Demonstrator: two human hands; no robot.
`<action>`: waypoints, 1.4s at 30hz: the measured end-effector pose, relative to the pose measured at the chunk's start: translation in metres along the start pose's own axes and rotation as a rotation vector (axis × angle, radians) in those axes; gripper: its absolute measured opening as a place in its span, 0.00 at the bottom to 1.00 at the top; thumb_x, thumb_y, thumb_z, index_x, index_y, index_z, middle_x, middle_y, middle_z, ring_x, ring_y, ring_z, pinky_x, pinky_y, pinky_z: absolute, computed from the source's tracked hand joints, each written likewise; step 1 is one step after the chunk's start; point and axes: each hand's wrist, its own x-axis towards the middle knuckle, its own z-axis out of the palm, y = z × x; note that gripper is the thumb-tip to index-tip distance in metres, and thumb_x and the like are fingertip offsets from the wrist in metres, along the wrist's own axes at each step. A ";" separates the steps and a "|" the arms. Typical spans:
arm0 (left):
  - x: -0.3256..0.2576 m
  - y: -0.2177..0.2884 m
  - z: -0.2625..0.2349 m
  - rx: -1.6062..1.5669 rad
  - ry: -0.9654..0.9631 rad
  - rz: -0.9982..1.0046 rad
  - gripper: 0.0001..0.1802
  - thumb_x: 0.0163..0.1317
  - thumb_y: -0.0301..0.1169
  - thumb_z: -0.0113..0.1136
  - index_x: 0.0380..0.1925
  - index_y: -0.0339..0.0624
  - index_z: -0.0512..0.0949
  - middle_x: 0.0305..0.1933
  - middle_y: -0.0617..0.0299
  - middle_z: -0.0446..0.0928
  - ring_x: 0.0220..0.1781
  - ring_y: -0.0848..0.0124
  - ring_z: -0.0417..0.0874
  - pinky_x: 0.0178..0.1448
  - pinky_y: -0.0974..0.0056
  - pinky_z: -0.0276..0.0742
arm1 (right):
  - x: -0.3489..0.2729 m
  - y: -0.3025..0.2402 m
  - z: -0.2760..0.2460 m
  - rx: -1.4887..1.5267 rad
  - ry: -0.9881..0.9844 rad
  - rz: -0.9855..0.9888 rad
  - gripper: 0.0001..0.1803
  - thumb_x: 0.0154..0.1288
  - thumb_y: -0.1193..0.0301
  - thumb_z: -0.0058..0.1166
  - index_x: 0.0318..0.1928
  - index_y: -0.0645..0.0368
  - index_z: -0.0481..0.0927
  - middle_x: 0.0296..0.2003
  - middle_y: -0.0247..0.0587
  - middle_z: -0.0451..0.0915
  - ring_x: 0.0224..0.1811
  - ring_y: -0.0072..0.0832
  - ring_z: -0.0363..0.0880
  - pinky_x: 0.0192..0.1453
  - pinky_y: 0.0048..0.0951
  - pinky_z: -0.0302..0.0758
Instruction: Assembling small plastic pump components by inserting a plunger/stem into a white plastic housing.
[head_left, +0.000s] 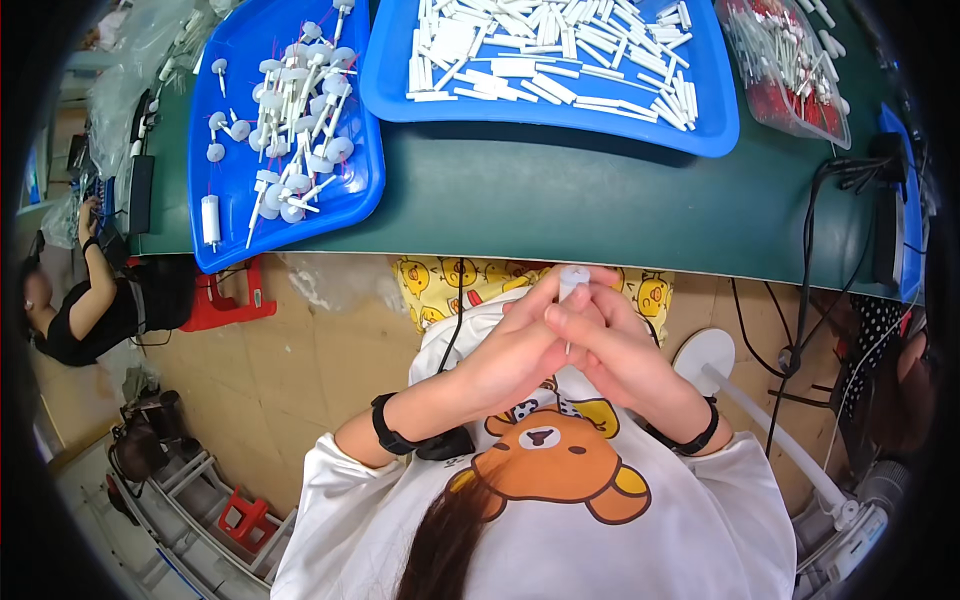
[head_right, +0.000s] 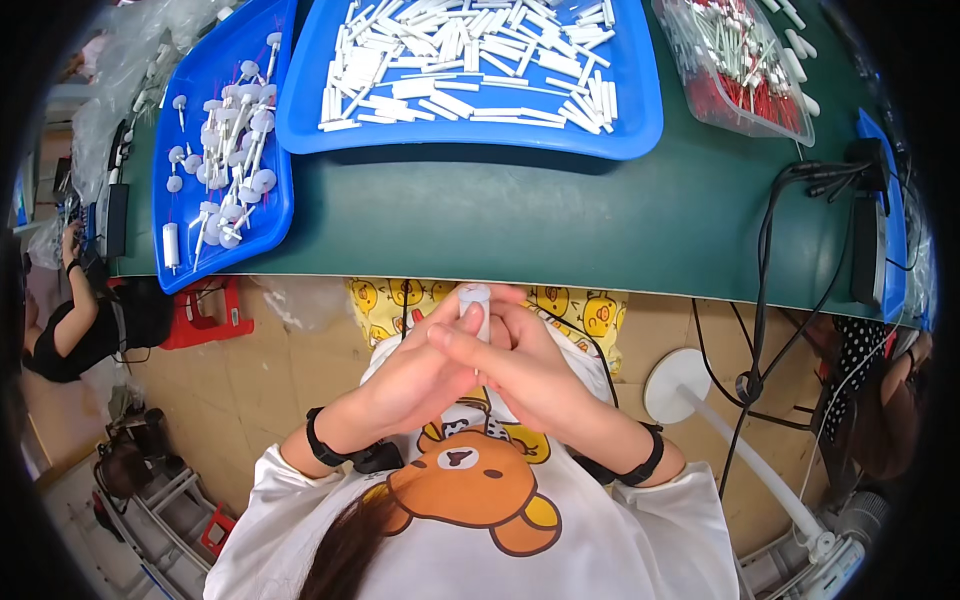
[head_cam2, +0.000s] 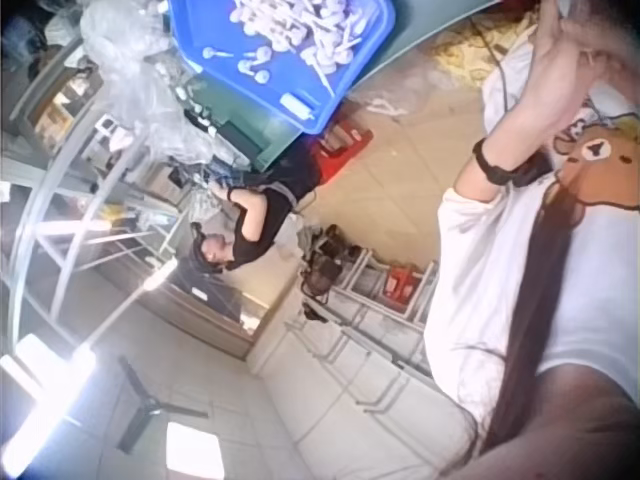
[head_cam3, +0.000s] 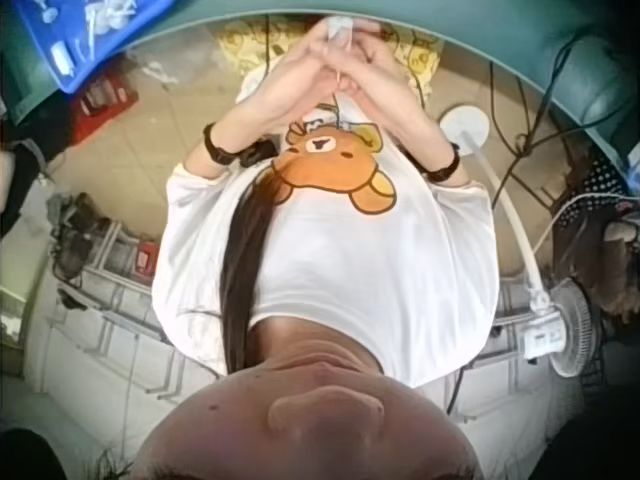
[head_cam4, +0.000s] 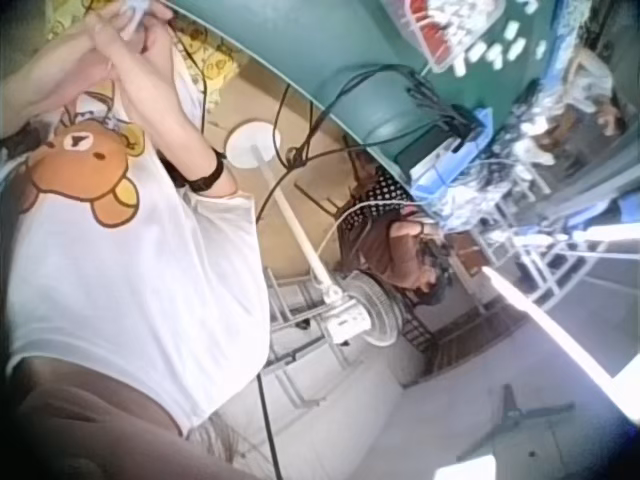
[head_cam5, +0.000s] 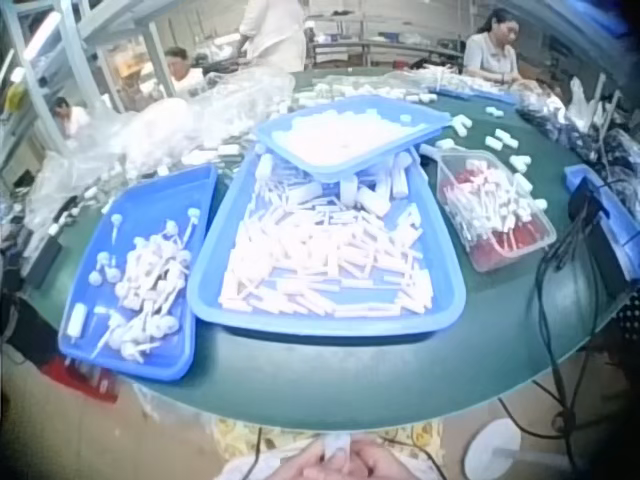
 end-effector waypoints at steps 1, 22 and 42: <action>-0.001 0.004 0.002 -0.021 0.002 -0.008 0.25 0.71 0.46 0.39 0.61 0.46 0.56 0.57 0.61 0.63 0.60 0.69 0.66 0.63 0.57 0.64 | 0.001 0.002 -0.002 -0.011 0.011 -0.007 0.33 0.58 0.67 0.61 0.60 0.62 0.60 0.45 0.41 0.73 0.52 0.24 0.70 0.56 0.24 0.67; 0.027 -0.033 0.002 0.039 0.160 0.289 0.10 0.72 0.38 0.42 0.34 0.44 0.64 0.31 0.70 0.62 0.34 0.81 0.62 0.39 0.72 0.63 | 0.020 0.001 -0.028 -0.314 0.023 -0.237 0.19 0.53 0.78 0.62 0.45 0.64 0.71 0.40 0.35 0.74 0.41 0.18 0.73 0.46 0.22 0.71; 0.005 -0.019 -0.016 -0.026 -0.071 0.090 0.22 0.71 0.48 0.37 0.56 0.45 0.59 0.44 0.64 0.66 0.46 0.75 0.68 0.52 0.66 0.67 | 0.001 0.014 0.000 -0.200 0.090 -0.303 0.26 0.56 0.73 0.63 0.53 0.65 0.68 0.46 0.37 0.73 0.49 0.18 0.70 0.53 0.22 0.68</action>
